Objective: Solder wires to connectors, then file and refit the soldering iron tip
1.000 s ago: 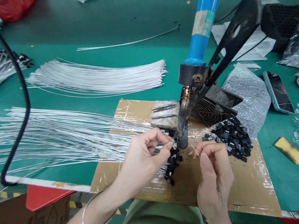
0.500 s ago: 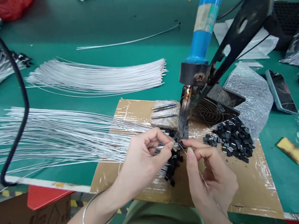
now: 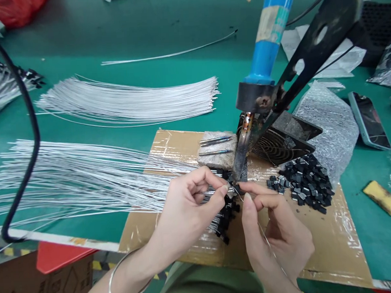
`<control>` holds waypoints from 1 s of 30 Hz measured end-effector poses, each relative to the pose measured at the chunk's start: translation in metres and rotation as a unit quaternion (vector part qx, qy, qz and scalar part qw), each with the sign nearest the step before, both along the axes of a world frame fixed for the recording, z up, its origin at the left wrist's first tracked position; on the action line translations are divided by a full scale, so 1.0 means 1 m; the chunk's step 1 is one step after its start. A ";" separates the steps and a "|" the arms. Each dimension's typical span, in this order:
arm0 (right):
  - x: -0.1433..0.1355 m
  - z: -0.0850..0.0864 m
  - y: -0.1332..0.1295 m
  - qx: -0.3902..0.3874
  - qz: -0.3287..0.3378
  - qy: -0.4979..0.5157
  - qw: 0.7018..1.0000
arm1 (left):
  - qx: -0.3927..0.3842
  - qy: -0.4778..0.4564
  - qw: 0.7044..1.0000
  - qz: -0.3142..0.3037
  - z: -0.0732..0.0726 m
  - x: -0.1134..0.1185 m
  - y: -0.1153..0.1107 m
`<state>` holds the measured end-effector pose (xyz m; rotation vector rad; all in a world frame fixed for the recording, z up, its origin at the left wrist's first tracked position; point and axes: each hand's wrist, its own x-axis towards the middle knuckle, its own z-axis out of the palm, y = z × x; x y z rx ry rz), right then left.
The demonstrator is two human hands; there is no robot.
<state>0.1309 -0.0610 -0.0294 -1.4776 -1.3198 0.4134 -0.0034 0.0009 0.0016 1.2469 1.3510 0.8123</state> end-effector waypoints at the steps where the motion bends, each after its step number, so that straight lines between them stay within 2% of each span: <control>1: 0.000 0.000 0.000 0.002 0.004 -0.004 1.000 | 0.003 -0.001 1.000 0.000 0.000 0.000 0.000; 13: 0.000 0.001 0.000 0.009 -0.001 -0.017 1.000 | 0.011 0.003 1.000 -0.002 0.000 0.000 -0.003; 21: 0.003 -0.006 -0.003 0.007 0.009 0.008 1.000 | -0.013 0.003 1.000 -0.003 -0.003 0.002 -0.001; 30: 0.003 -0.005 0.000 -0.006 0.016 0.011 1.000 | -0.039 -0.010 0.999 -0.002 -0.003 0.001 0.002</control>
